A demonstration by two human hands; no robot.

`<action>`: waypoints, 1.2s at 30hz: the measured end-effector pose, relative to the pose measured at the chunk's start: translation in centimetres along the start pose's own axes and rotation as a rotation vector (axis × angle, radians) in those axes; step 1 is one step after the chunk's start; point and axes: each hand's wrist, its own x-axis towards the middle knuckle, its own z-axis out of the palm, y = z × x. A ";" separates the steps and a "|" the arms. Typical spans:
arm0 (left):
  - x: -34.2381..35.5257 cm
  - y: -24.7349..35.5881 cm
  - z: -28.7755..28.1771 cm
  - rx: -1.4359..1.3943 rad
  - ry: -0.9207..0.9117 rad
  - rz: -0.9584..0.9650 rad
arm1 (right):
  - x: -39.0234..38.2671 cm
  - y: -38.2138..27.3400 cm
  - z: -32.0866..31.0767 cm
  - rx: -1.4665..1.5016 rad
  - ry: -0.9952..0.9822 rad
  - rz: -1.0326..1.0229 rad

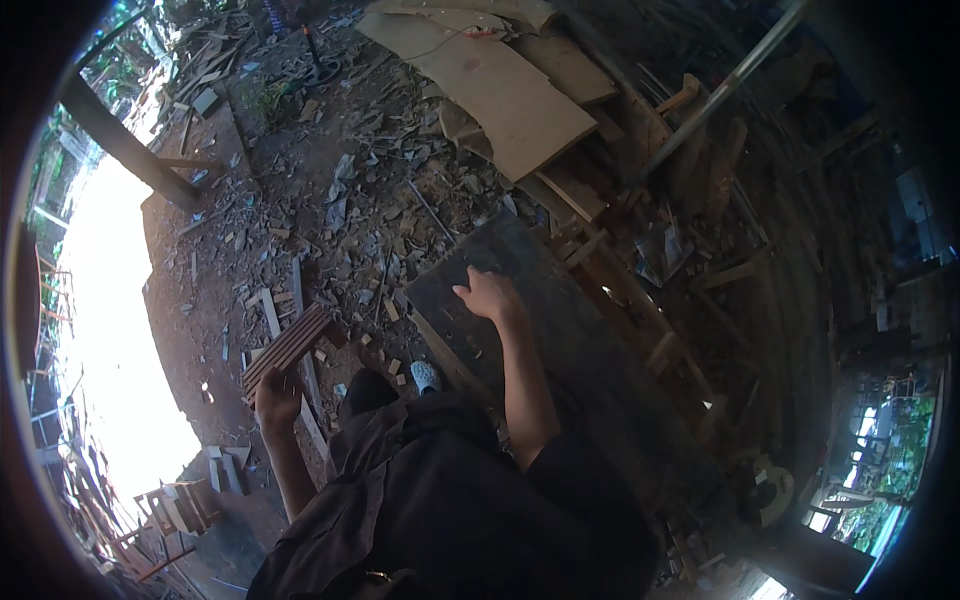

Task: The person holds and turns over a wooden piece, picks up a frame saw, and walks across the workshop. The person then positions the wooden piece on a work surface and cuts it using the frame saw.

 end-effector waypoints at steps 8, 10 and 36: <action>10.5 6.9 3.0 -0.013 -0.098 -0.112 | 6.1 -8.9 -7.1 0.024 0.063 -0.013; 12.9 8.5 5.4 0.027 -0.143 -0.124 | 9.0 -8.2 -7.5 -0.021 0.144 -0.044; 34.0 31.5 19.2 0.423 -0.172 -0.255 | 24.2 -44.6 -4.0 0.049 0.077 -0.119</action>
